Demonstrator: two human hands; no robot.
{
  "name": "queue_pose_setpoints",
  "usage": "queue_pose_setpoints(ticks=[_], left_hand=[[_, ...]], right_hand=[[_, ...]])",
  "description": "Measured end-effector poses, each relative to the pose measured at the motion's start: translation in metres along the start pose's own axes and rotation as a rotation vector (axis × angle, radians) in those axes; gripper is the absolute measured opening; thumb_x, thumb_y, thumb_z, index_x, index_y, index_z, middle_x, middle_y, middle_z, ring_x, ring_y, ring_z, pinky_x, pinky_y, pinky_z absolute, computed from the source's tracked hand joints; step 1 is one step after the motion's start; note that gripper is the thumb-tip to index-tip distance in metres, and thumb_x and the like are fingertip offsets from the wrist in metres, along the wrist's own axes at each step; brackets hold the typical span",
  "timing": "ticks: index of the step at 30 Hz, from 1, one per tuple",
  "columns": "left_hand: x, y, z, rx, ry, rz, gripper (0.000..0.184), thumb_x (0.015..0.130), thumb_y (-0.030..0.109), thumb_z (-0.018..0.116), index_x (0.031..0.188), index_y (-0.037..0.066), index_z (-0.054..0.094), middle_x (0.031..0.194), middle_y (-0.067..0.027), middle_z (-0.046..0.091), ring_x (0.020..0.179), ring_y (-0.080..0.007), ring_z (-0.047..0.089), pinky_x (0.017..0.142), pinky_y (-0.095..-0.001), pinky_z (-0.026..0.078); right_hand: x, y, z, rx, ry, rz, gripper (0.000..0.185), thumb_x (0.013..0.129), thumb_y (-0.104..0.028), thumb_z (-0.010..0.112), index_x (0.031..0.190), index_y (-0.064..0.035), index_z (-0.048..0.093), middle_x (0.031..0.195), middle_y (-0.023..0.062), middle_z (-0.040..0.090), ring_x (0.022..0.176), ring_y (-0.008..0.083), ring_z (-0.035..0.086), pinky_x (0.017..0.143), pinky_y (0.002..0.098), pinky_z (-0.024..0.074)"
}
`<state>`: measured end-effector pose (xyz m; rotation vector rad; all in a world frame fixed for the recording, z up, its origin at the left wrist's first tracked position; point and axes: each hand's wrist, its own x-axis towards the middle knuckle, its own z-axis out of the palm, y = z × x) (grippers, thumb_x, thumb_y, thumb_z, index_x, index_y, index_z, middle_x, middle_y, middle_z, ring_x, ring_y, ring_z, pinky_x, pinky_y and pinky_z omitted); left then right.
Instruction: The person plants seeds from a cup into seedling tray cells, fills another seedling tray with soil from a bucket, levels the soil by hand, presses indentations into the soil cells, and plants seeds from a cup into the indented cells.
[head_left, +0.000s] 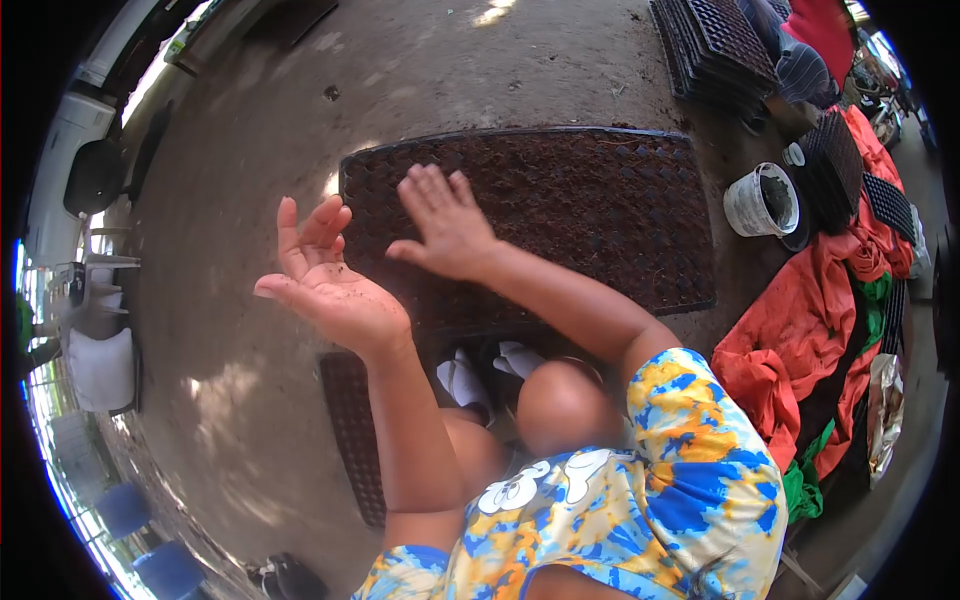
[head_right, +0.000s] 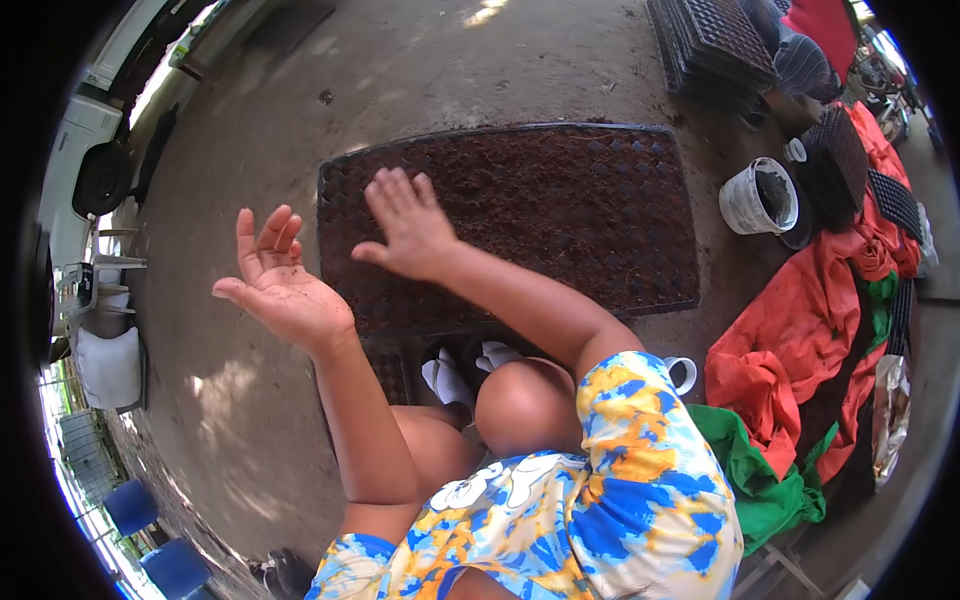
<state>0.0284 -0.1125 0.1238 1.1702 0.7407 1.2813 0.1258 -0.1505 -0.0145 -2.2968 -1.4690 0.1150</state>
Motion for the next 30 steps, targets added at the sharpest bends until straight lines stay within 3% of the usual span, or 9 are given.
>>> queue_pose_setpoints(ticks=[3, 6, 8, 13, 16, 18, 21, 25, 30], left_hand=[[-0.001, 0.003, 0.001, 0.044, 0.005, 0.033, 0.082, 0.093, 0.069, 0.016, 0.126, 0.002, 0.052, 0.1, -0.0123, 0.064, 0.095, -0.0157, 0.056, 0.088, -0.0285, 0.037], [0.002, 0.004, -0.003, -0.016, 0.029, 0.032, 0.083, 0.093, 0.069, 0.016, 0.127, 0.002, 0.051, 0.1, -0.0128, 0.064, 0.095, -0.0159, 0.056, 0.088, -0.0289, 0.038], [0.006, 0.007, -0.01, -0.008, 0.044, 0.046, 0.083, 0.093, 0.069, 0.016, 0.127, 0.002, 0.051, 0.1, -0.0128, 0.064, 0.095, -0.0161, 0.056, 0.088, -0.0289, 0.038], [0.011, 0.017, -0.025, -0.005, 0.072, 0.055, 0.083, 0.094, 0.067, 0.013, 0.127, 0.001, 0.051, 0.098, -0.0114, 0.065, 0.093, -0.0167, 0.057, 0.09, -0.0316, 0.036], [0.014, 0.015, -0.03, 0.02, 0.062, 0.053, 0.085, 0.091, 0.071, 0.016, 0.127, 0.003, 0.051, 0.1, -0.0128, 0.064, 0.095, -0.0173, 0.057, 0.088, -0.0289, 0.039], [0.012, 0.015, -0.036, 0.03, 0.056, 0.047, 0.085, 0.091, 0.072, 0.016, 0.128, 0.003, 0.051, 0.1, -0.0129, 0.064, 0.095, -0.0174, 0.057, 0.088, -0.0291, 0.039], [0.012, 0.015, -0.042, -0.01, 0.052, 0.044, 0.086, 0.09, 0.073, 0.017, 0.128, 0.004, 0.051, 0.102, -0.0131, 0.064, 0.096, -0.0174, 0.057, 0.088, -0.0293, 0.038], [0.01, 0.019, -0.039, -0.049, 0.078, 0.015, 0.086, 0.09, 0.073, 0.017, 0.129, 0.004, 0.05, 0.104, -0.0132, 0.063, 0.098, -0.0178, 0.056, 0.089, -0.0293, 0.038], [0.007, 0.017, -0.039, -0.072, 0.043, 0.03, 0.087, 0.09, 0.073, 0.016, 0.13, 0.004, 0.05, 0.104, -0.0128, 0.063, 0.099, -0.0186, 0.056, 0.091, -0.0307, 0.036]], right_hand=[[-0.003, -0.067, 0.071, -0.02, -0.105, -0.439, 0.081, 0.089, -0.055, 0.036, 0.147, -0.0003, 0.02, 0.155, 0.0179, 0.016, 0.146, 0.0295, 0.008, 0.116, 0.0479, 0.001], [0.047, -0.076, 0.094, -0.278, -0.123, -0.349, 0.083, 0.09, -0.059, 0.034, 0.148, -0.0002, 0.019, 0.156, 0.0164, 0.016, 0.145, 0.0283, 0.009, 0.116, 0.0474, 0.0015], [0.071, -0.05, 0.043, -0.045, -0.164, -0.142, 0.087, 0.09, -0.064, 0.029, 0.148, -0.0007, 0.018, 0.156, 0.0148, 0.015, 0.145, 0.0274, 0.009, 0.116, 0.0473, 0.0019], [0.085, 0.051, -0.017, -0.312, -0.177, 0.267, 0.094, 0.085, -0.076, 0.007, 0.151, -0.0096, 0.002, 0.158, 0.0078, 0.003, 0.146, 0.0207, -0.002, 0.116, 0.0434, -0.0067], [0.047, 0.142, -0.047, -0.243, -0.06, 0.577, 0.094, 0.084, -0.077, 0.008, 0.151, -0.0113, 0.005, 0.158, 0.0065, 0.003, 0.146, 0.0194, -0.002, 0.115, 0.0454, -0.0076], [0.023, 0.168, -0.06, -0.304, -0.165, 0.747, 0.097, 0.083, -0.079, 0.007, 0.151, -0.0104, 0.005, 0.158, 0.0068, 0.004, 0.146, 0.0204, -0.004, 0.115, 0.0464, -0.0071], [0.045, 0.144, -0.035, -0.277, -0.137, 0.596, 0.096, 0.083, -0.078, 0.005, 0.151, -0.0097, 0.004, 0.158, 0.0076, 0.003, 0.146, 0.0212, -0.004, 0.115, 0.0475, -0.0059], [0.132, 0.033, 0.01, -0.178, -0.201, 0.33, 0.092, 0.086, -0.074, 0.008, 0.15, -0.009, 0.0, 0.157, 0.0093, 0.001, 0.145, 0.0228, -0.004, 0.115, 0.0472, -0.0055], [0.179, -0.068, 0.069, -0.197, -0.248, 0.02, 0.091, 0.088, -0.073, 0.014, 0.151, -0.007, 0.007, 0.158, 0.0106, 0.006, 0.146, 0.025, 0.0, 0.116, 0.0474, -0.0026]])
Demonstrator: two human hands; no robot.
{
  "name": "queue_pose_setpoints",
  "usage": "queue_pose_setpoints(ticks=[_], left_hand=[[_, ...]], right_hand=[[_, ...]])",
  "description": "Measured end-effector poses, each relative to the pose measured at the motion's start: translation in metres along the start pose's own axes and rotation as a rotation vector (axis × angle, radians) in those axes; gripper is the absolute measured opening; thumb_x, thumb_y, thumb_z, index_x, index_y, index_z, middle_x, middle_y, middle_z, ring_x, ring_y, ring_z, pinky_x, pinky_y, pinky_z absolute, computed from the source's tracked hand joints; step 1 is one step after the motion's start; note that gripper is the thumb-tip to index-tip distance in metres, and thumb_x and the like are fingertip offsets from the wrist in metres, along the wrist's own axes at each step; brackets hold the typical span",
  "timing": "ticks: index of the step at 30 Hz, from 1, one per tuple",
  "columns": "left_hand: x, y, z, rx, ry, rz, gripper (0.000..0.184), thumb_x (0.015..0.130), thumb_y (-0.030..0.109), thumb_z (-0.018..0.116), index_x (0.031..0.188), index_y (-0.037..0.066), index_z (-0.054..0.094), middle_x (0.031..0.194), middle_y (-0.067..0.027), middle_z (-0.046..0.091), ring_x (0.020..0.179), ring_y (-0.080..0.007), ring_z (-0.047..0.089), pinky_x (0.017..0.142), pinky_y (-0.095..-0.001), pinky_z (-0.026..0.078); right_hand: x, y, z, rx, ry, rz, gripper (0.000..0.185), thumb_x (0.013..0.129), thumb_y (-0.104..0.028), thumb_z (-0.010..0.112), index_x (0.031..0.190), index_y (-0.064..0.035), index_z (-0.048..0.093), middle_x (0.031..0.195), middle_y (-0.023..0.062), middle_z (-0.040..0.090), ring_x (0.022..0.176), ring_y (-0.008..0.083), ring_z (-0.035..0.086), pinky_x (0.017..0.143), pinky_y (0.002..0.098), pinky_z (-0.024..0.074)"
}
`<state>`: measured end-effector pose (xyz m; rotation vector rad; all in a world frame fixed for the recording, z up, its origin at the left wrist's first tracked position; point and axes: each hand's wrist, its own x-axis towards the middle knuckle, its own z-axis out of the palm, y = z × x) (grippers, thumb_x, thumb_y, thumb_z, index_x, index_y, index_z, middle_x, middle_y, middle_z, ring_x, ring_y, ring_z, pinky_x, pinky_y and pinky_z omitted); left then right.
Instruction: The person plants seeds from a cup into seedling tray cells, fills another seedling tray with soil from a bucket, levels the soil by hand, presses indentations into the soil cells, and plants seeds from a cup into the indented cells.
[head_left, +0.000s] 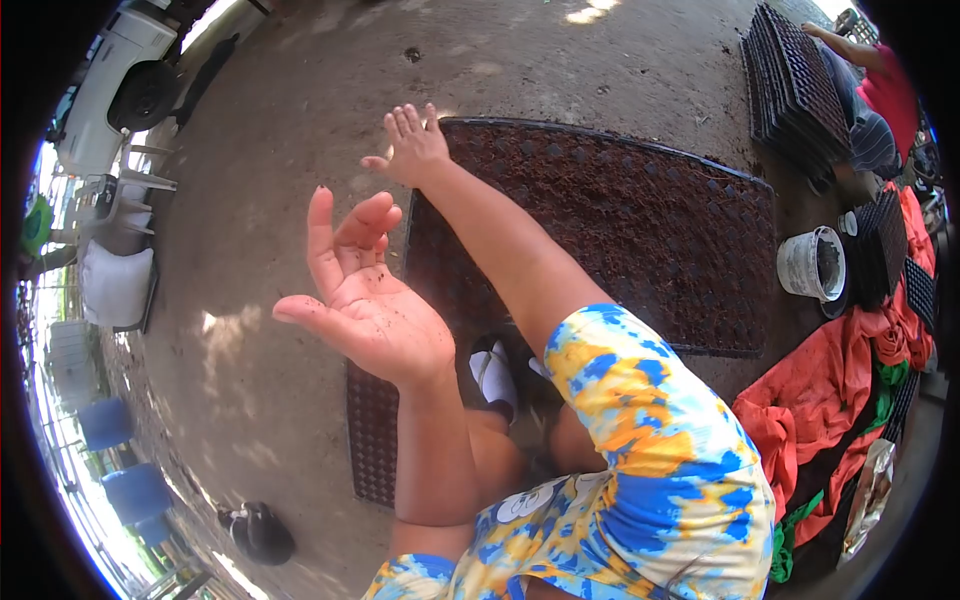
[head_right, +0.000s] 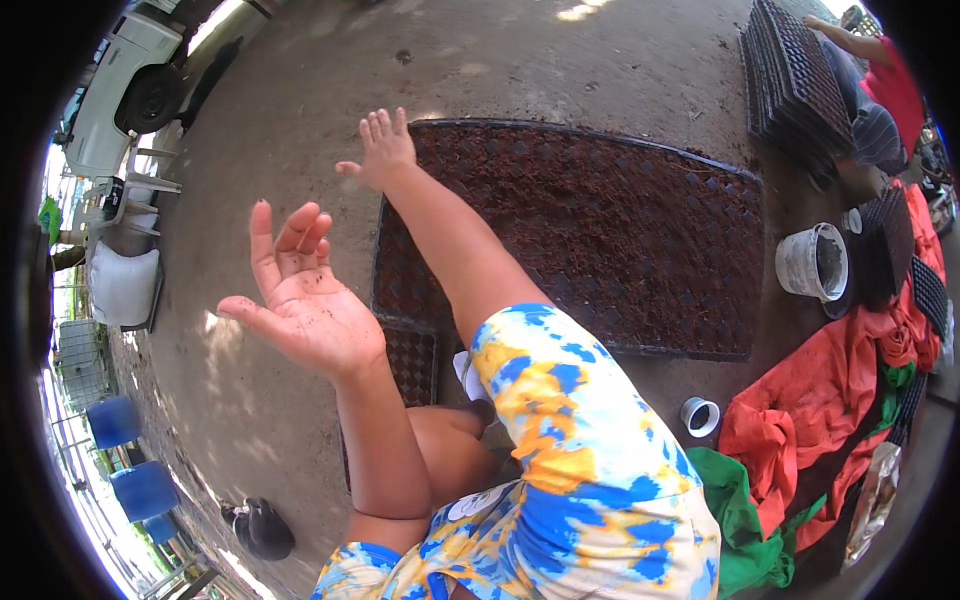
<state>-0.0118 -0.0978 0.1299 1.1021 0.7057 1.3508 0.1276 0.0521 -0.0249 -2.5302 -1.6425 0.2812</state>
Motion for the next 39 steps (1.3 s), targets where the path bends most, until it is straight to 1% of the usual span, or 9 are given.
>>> queue_pose_setpoints(ticks=[7, 12, 16, 21, 30, 33, 34, 37, 39], left_hand=[[0.001, 0.005, 0.002, 0.001, 0.003, -0.021, 0.087, 0.091, 0.072, 0.015, 0.129, 0.003, 0.051, 0.103, -0.0135, 0.064, 0.098, -0.0185, 0.057, 0.091, -0.0305, 0.037], [-0.004, 0.005, 0.007, 0.001, -0.033, -0.02, 0.086, 0.091, 0.071, 0.015, 0.127, 0.002, 0.052, 0.101, -0.0141, 0.065, 0.095, -0.0179, 0.058, 0.087, -0.0294, 0.038], [-0.007, 0.003, 0.014, -0.009, -0.05, -0.013, 0.086, 0.092, 0.07, 0.015, 0.127, 0.002, 0.052, 0.102, -0.0138, 0.065, 0.096, -0.0177, 0.058, 0.087, -0.0293, 0.038], [-0.005, -0.006, 0.018, 0.031, -0.017, -0.03, 0.086, 0.092, 0.071, 0.013, 0.127, 0.002, 0.051, 0.103, -0.0132, 0.065, 0.096, -0.017, 0.057, 0.089, -0.0291, 0.037], [-0.002, -0.007, 0.01, 0.087, -0.031, -0.005, 0.088, 0.09, 0.073, 0.013, 0.125, 0.003, 0.053, 0.1, -0.0132, 0.065, 0.094, -0.0161, 0.058, 0.089, -0.0284, 0.038], [-0.003, -0.007, 0.012, 0.084, -0.019, -0.007, 0.088, 0.09, 0.074, 0.013, 0.124, 0.004, 0.055, 0.099, -0.0135, 0.066, 0.094, -0.0164, 0.059, 0.088, -0.0281, 0.039], [-0.003, -0.007, 0.014, 0.08, -0.014, -0.008, 0.089, 0.09, 0.074, 0.013, 0.123, 0.004, 0.055, 0.099, -0.0136, 0.066, 0.094, -0.0164, 0.059, 0.087, -0.0281, 0.039], [-0.005, -0.008, 0.02, 0.102, -0.02, -0.019, 0.088, 0.089, 0.074, 0.013, 0.123, 0.004, 0.056, 0.099, -0.0136, 0.066, 0.094, -0.0167, 0.059, 0.087, -0.0281, 0.04], [-0.006, -0.007, 0.022, 0.095, -0.018, -0.039, 0.085, 0.092, 0.069, 0.009, 0.123, 0.005, 0.055, 0.096, -0.0114, 0.066, 0.092, -0.0165, 0.057, 0.094, -0.033, 0.036]], right_hand=[[-0.06, 0.138, -0.015, -0.016, 0.068, 0.319, 0.092, 0.087, -0.075, 0.01, 0.151, -0.009, 0.002, 0.158, 0.0095, 0.001, 0.146, 0.0233, -0.001, 0.116, 0.0463, -0.0053], [-0.167, 0.278, -0.037, -0.018, 0.093, 0.857, 0.095, 0.084, -0.078, 0.006, 0.151, -0.01, 0.003, 0.158, 0.0093, 0.0, 0.146, 0.0216, -0.005, 0.115, 0.0475, -0.0061], [-0.128, 0.183, -0.016, 0.051, 0.15, 0.548, 0.095, 0.087, -0.074, 0.01, 0.149, -0.0039, 0.0, 0.157, 0.0138, -0.004, 0.145, 0.025, -0.007, 0.115, 0.0467, -0.0066], [-0.129, 0.032, 0.014, 0.106, 0.117, -0.104, 0.099, 0.085, -0.077, 0.02, 0.149, -0.0012, 0.011, 0.157, 0.0148, 0.011, 0.146, 0.0263, 0.004, 0.116, 0.046, -0.0014], [-0.301, 0.264, -0.017, -0.08, 0.224, 0.676, 0.091, 0.089, -0.072, 0.022, 0.15, -0.0046, 0.011, 0.157, 0.0145, 0.009, 0.146, 0.027, 0.004, 0.115, 0.0508, -0.0012], [-0.305, 0.275, -0.009, -0.173, 0.33, 0.772, 0.091, 0.089, -0.071, 0.025, 0.15, -0.0045, 0.013, 0.157, 0.0164, 0.01, 0.146, 0.0285, 0.007, 0.114, 0.0545, 0.002], [-0.296, 0.25, 0.0, -0.197, 0.424, 0.571, 0.091, 0.089, -0.07, 0.028, 0.149, -0.0041, 0.014, 0.156, 0.0179, 0.01, 0.145, 0.03, 0.009, 0.113, 0.0575, 0.0038], [-0.293, 0.161, 0.003, 0.016, 0.124, 0.188, 0.09, 0.088, -0.07, 0.031, 0.15, -0.0066, 0.016, 0.157, 0.0127, 0.013, 0.146, 0.025, 0.008, 0.115, 0.0502, 0.0004], [-0.3, 0.18, 0.005, -0.04, 0.19, 0.27, 0.091, 0.088, -0.072, 0.027, 0.15, -0.0071, 0.014, 0.157, 0.0109, 0.011, 0.146, 0.0236, 0.006, 0.116, 0.0482, -0.0007]])
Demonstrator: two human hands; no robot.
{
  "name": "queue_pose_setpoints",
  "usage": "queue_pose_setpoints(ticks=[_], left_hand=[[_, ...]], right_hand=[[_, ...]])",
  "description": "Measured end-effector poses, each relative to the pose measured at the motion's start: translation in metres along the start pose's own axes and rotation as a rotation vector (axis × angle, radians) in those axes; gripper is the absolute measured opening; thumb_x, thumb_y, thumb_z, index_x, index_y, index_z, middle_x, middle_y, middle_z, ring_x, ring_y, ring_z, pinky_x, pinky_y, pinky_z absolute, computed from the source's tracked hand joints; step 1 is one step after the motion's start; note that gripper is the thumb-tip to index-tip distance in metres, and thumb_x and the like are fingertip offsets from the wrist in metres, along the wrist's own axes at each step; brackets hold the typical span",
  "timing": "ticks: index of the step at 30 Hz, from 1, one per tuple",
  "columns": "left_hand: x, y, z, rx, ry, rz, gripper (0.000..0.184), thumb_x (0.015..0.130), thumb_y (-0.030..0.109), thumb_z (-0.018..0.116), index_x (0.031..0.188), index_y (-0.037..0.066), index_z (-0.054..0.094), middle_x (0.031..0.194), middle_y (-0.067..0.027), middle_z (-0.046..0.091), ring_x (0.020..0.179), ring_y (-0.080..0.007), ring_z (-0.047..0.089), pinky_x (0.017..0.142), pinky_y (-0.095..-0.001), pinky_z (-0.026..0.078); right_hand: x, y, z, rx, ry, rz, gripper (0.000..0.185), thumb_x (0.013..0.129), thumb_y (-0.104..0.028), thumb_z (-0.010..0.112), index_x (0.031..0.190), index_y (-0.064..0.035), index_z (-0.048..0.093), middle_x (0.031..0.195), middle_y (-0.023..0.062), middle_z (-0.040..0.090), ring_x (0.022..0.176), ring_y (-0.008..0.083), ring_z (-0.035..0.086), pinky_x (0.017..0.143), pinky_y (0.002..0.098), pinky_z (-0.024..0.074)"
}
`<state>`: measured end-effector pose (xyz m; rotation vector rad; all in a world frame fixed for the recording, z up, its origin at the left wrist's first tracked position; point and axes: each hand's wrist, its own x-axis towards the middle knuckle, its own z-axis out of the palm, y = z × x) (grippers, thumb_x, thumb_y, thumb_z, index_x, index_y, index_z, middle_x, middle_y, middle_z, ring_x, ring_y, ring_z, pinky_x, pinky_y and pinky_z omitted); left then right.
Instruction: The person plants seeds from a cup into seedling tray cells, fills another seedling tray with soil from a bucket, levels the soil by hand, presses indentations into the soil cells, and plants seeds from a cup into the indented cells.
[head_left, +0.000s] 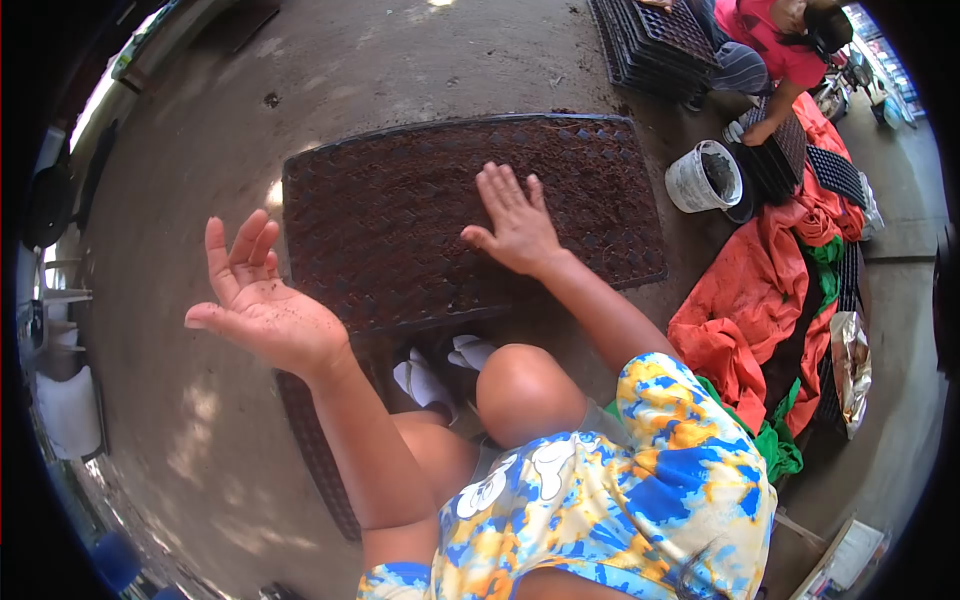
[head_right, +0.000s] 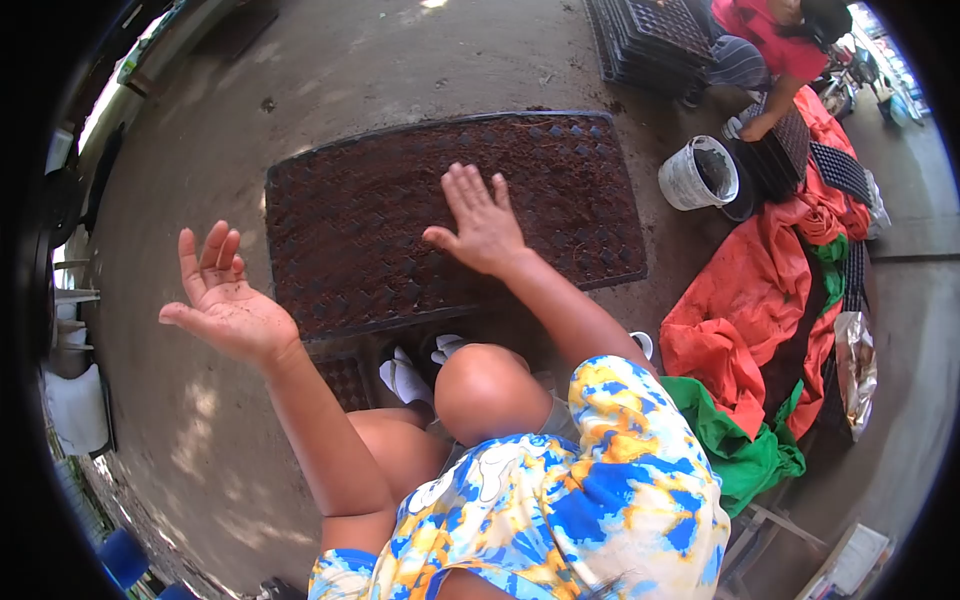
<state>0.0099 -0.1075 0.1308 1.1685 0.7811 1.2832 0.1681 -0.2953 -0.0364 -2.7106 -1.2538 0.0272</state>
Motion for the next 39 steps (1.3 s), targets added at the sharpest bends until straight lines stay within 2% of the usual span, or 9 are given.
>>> queue_pose_setpoints(ticks=[5, 7, 9, 11, 20, 23, 32, 38, 39], left_hand=[[0.003, -0.001, -0.003, -0.008, -0.011, 0.003, 0.085, 0.092, 0.07, 0.01, 0.124, 0.006, 0.055, 0.099, -0.0111, 0.065, 0.093, -0.0174, 0.057, 0.093, -0.0324, 0.036], [0.002, -0.001, -0.003, -0.016, -0.01, -0.004, 0.085, 0.091, 0.07, 0.01, 0.124, 0.006, 0.055, 0.099, -0.0111, 0.065, 0.094, -0.0176, 0.057, 0.093, -0.032, 0.036], [0.001, -0.003, 0.002, -0.014, -0.02, 0.0, 0.085, 0.091, 0.071, 0.01, 0.124, 0.006, 0.055, 0.099, -0.0113, 0.065, 0.094, -0.0179, 0.057, 0.092, -0.0317, 0.036], [0.0, -0.005, 0.005, 0.006, -0.033, -0.004, 0.086, 0.091, 0.071, 0.011, 0.124, 0.006, 0.055, 0.1, -0.0116, 0.065, 0.095, -0.018, 0.056, 0.092, -0.0316, 0.036], [-0.004, -0.009, 0.004, 0.049, -0.057, -0.021, 0.087, 0.09, 0.073, 0.014, 0.125, 0.004, 0.054, 0.102, -0.012, 0.064, 0.095, -0.0184, 0.056, 0.09, -0.0311, 0.037], [-0.007, -0.011, 0.009, 0.051, -0.077, -0.031, 0.087, 0.089, 0.073, 0.015, 0.125, 0.004, 0.053, 0.102, -0.0122, 0.064, 0.096, -0.0184, 0.056, 0.09, -0.0313, 0.037], [-0.01, -0.016, 0.011, 0.117, -0.126, -0.007, 0.088, 0.089, 0.074, 0.015, 0.129, 0.005, 0.051, 0.109, -0.0123, 0.063, 0.1, -0.0175, 0.056, 0.09, -0.0297, 0.038], [-0.01, -0.018, 0.021, 0.104, -0.127, -0.021, 0.088, 0.089, 0.074, 0.014, 0.13, 0.005, 0.05, 0.109, -0.0128, 0.062, 0.1, -0.0182, 0.056, 0.09, -0.0296, 0.037], [-0.01, -0.017, 0.022, 0.1, -0.12, -0.024, 0.088, 0.089, 0.074, 0.014, 0.13, 0.005, 0.05, 0.109, -0.0131, 0.062, 0.1, -0.0183, 0.056, 0.09, -0.0295, 0.037]], right_hand=[[-0.003, 0.131, -0.022, -0.055, 0.092, 0.539, 0.091, 0.089, -0.072, 0.02, 0.15, -0.0051, 0.012, 0.158, 0.0121, 0.008, 0.146, 0.0241, 0.005, 0.115, 0.0497, -0.0009], [-0.007, 0.143, -0.023, -0.069, 0.138, 0.584, 0.091, 0.089, -0.072, 0.02, 0.15, -0.0044, 0.013, 0.157, 0.0127, 0.009, 0.146, 0.0249, 0.006, 0.115, 0.0508, -0.0009], [-0.011, 0.1, -0.02, -0.029, 0.156, 0.369, 0.092, 0.088, -0.073, 0.02, 0.15, -0.005, 0.013, 0.157, 0.013, 0.009, 0.146, 0.0258, 0.006, 0.115, 0.0518, -0.001], [-0.024, 0.066, -0.017, 0.019, -0.045, 0.236, 0.093, 0.087, -0.074, 0.02, 0.15, -0.0067, 0.013, 0.158, 0.0115, 0.009, 0.146, 0.0244, 0.006, 0.115, 0.0509, -0.0002], [-0.079, 0.147, -0.027, -0.26, 0.238, 0.601, 0.096, 0.087, -0.074, 0.025, 0.149, -0.002, 0.014, 0.156, 0.0142, 0.014, 0.145, 0.0257, 0.01, 0.113, 0.0546, 0.0038], [-0.122, 0.14, -0.018, -0.039, 0.138, 0.955, 0.099, 0.086, -0.075, 0.028, 0.148, 0.0005, 0.014, 0.155, 0.0178, 0.017, 0.145, 0.0273, 0.013, 0.114, 0.0534, 0.0061], [0.04, 0.245, -0.027, 0.185, 0.152, 0.701, 0.1, 0.084, -0.077, 0.027, 0.149, -0.0022, 0.013, 0.156, 0.013, 0.016, 0.145, 0.0252, 0.014, 0.115, 0.047, 0.0091], [0.067, 0.201, -0.04, 0.078, -0.05, 0.127, 0.098, 0.083, -0.08, 0.015, 0.151, -0.009, 0.011, 0.158, 0.0093, 0.009, 0.146, 0.0207, 0.004, 0.116, 0.0461, 0.0005], [0.07, 0.209, -0.037, 0.063, -0.001, 0.263, 0.098, 0.083, -0.08, 0.015, 0.151, -0.0092, 0.011, 0.158, 0.0091, 0.008, 0.146, 0.0207, 0.004, 0.116, 0.047, -0.0002]])
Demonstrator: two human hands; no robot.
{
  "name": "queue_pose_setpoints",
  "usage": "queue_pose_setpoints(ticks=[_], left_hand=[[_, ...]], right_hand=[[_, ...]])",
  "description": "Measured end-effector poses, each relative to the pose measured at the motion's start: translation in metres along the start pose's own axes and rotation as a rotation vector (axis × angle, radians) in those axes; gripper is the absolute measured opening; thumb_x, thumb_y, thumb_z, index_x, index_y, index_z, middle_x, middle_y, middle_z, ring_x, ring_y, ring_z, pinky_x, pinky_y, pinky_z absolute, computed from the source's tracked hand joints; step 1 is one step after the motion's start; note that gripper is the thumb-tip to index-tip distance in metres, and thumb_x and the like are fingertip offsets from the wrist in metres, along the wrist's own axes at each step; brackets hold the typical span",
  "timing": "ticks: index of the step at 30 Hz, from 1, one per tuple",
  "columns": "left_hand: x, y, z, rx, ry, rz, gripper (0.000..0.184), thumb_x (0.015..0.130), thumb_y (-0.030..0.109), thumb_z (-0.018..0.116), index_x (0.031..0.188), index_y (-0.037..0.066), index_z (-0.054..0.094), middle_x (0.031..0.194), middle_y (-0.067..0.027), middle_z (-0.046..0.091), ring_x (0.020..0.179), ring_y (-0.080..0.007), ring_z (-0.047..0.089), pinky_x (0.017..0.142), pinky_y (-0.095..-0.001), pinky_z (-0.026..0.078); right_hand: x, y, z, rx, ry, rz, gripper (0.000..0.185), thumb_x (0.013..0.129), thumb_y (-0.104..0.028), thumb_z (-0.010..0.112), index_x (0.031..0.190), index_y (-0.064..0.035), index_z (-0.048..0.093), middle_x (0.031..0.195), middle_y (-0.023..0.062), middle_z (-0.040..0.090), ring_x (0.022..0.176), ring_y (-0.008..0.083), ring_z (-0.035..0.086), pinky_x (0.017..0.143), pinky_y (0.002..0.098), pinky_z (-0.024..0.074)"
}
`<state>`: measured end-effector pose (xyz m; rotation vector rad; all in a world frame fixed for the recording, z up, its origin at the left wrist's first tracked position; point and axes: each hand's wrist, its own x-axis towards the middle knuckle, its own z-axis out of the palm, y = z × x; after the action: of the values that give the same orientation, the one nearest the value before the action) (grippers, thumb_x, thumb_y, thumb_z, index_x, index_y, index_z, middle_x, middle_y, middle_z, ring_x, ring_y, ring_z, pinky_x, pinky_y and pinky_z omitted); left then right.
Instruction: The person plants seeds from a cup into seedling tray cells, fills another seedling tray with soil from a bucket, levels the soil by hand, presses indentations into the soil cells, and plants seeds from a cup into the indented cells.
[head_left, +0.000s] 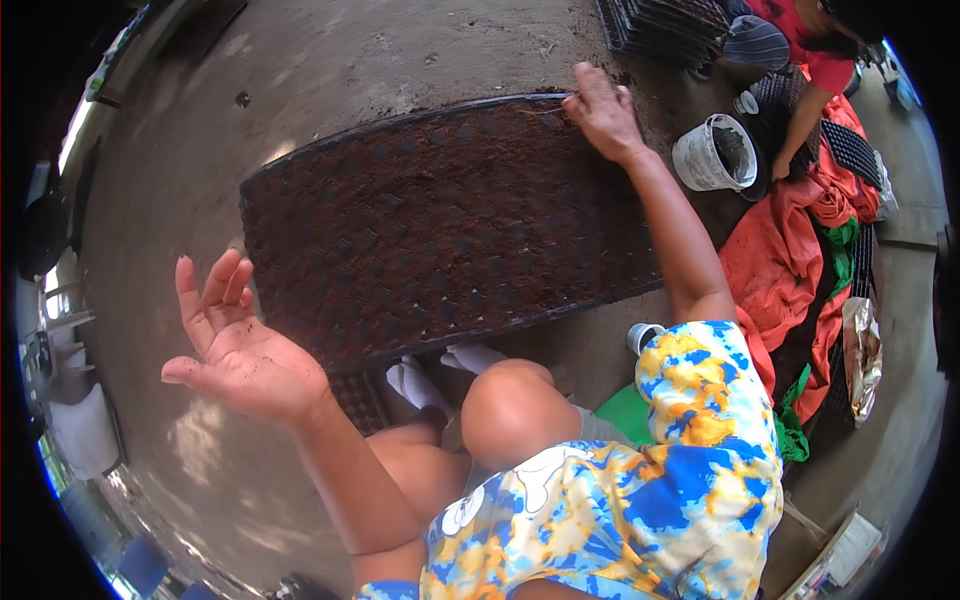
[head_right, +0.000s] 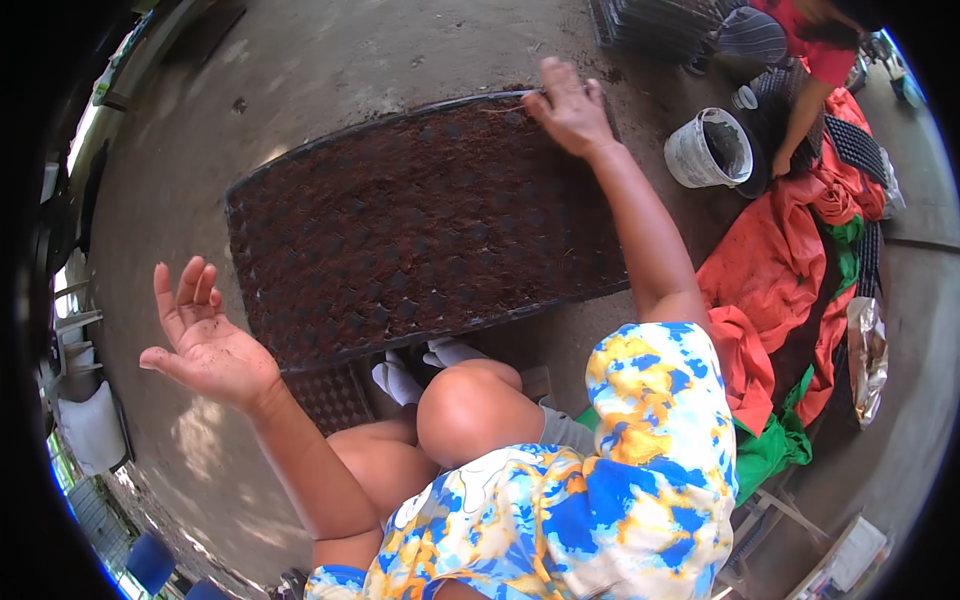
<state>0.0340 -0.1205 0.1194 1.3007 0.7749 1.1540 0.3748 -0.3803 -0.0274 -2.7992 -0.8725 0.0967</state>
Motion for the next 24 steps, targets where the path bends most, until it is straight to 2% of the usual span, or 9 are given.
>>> queue_pose_setpoints(ticks=[3, 6, 9, 12, 14, 17, 20, 22, 24], left_hand=[[-0.003, 0.003, -0.001, -0.015, 0.016, -0.008, 0.088, 0.089, 0.073, 0.015, 0.13, 0.004, 0.05, 0.108, -0.014, 0.062, 0.099, -0.0186, 0.056, 0.09, -0.0295, 0.037], [-0.008, 0.007, -0.001, -0.049, 0.003, -0.02, 0.088, 0.09, 0.072, 0.014, 0.129, 0.003, 0.05, 0.103, -0.0138, 0.064, 0.098, -0.0187, 0.057, 0.093, -0.0317, 0.036], [-0.011, 0.005, 0.005, -0.073, -0.017, -0.014, 0.088, 0.09, 0.072, 0.013, 0.129, 0.001, 0.049, 0.101, -0.0135, 0.065, 0.097, -0.018, 0.058, 0.093, -0.0321, 0.035], [-0.009, 0.001, 0.008, -0.08, -0.039, -0.023, 0.089, 0.089, 0.074, 0.016, 0.13, 0.002, 0.05, 0.105, -0.0148, 0.063, 0.099, -0.0184, 0.056, 0.089, -0.0297, 0.038], [-0.009, -0.001, 0.012, -0.078, -0.033, -0.036, 0.089, 0.089, 0.074, 0.016, 0.129, 0.002, 0.05, 0.105, -0.0149, 0.063, 0.099, -0.0182, 0.056, 0.089, -0.0294, 0.039], [-0.006, 0.003, 0.009, -0.123, 0.014, -0.03, 0.087, 0.091, 0.072, 0.014, 0.128, 0.002, 0.05, 0.1, -0.0132, 0.065, 0.095, -0.0166, 0.057, 0.09, -0.0302, 0.037], [0.0, 0.012, -0.007, -0.123, 0.07, 0.011, 0.087, 0.09, 0.072, 0.015, 0.127, 0.002, 0.051, 0.1, -0.0135, 0.065, 0.094, -0.017, 0.057, 0.089, -0.03, 0.037], [0.006, 0.017, -0.022, -0.16, 0.101, 0.016, 0.087, 0.09, 0.073, 0.016, 0.129, 0.002, 0.05, 0.103, -0.0144, 0.063, 0.098, -0.0184, 0.056, 0.089, -0.0299, 0.039], [0.011, 0.022, -0.04, -0.199, 0.133, 0.009, 0.087, 0.09, 0.073, 0.018, 0.13, 0.002, 0.048, 0.108, -0.0156, 0.062, 0.102, -0.02, 0.056, 0.088, -0.0301, 0.04]], right_hand=[[0.023, 0.02, 0.005, -0.032, 0.095, 0.298, 0.098, 0.083, -0.08, 0.01, 0.151, -0.0102, 0.008, 0.158, 0.0083, 0.006, 0.146, 0.0196, 0.002, 0.115, 0.0495, -0.0051], [0.043, -0.051, 0.016, -0.066, -0.008, 0.173, 0.096, 0.083, -0.078, 0.007, 0.151, -0.0105, 0.002, 0.158, 0.0083, 0.001, 0.146, 0.0192, -0.001, 0.115, 0.0479, -0.0077], [0.046, -0.179, 0.034, -0.089, -0.077, -0.056, 0.093, 0.085, -0.076, 0.006, 0.15, -0.0097, -0.001, 0.157, 0.0092, -0.004, 0.145, 0.0225, -0.002, 0.115, 0.0465, -0.0057], [0.023, -0.301, 0.061, 0.094, -0.045, -0.323, 0.095, 0.087, -0.075, 0.018, 0.15, -0.0049, 0.006, 0.157, 0.0136, 0.007, 0.146, 0.0254, 0.002, 0.116, 0.0474, 0.0], [-0.005, -0.35, 0.078, 0.15, -0.126, -0.547, 0.096, 0.086, -0.076, 0.019, 0.15, -0.0048, 0.01, 0.157, 0.0137, 0.01, 0.146, 0.0258, 0.005, 0.116, 0.0474, 0.0002], [-0.019, -0.331, 0.071, 0.175, -0.134, -0.571, 0.097, 0.085, -0.077, 0.021, 0.15, -0.0049, 0.013, 0.157, 0.0124, 0.01, 0.146, 0.0248, 0.005, 0.116, 0.0471, -0.0006], [-0.015, -0.216, 0.05, -0.055, 0.005, -0.289, 0.091, 0.088, -0.072, 0.025, 0.151, -0.0085, 0.009, 0.158, 0.0083, 0.005, 0.146, 0.0212, 0.001, 0.116, 0.0464, -0.0018], [-0.023, -0.121, 0.027, -0.174, 0.069, -0.001, 0.087, 0.089, -0.071, 0.024, 0.151, -0.0097, 0.014, 0.158, 0.0103, 0.009, 0.146, 0.0229, 0.005, 0.115, 0.0476, -0.001], [-0.038, -0.026, 0.015, -0.163, 0.203, 0.223, 0.086, 0.09, -0.071, 0.02, 0.15, -0.0088, 0.016, 0.157, 0.0113, 0.013, 0.146, 0.0245, 0.008, 0.112, 0.0578, 0.0025]])
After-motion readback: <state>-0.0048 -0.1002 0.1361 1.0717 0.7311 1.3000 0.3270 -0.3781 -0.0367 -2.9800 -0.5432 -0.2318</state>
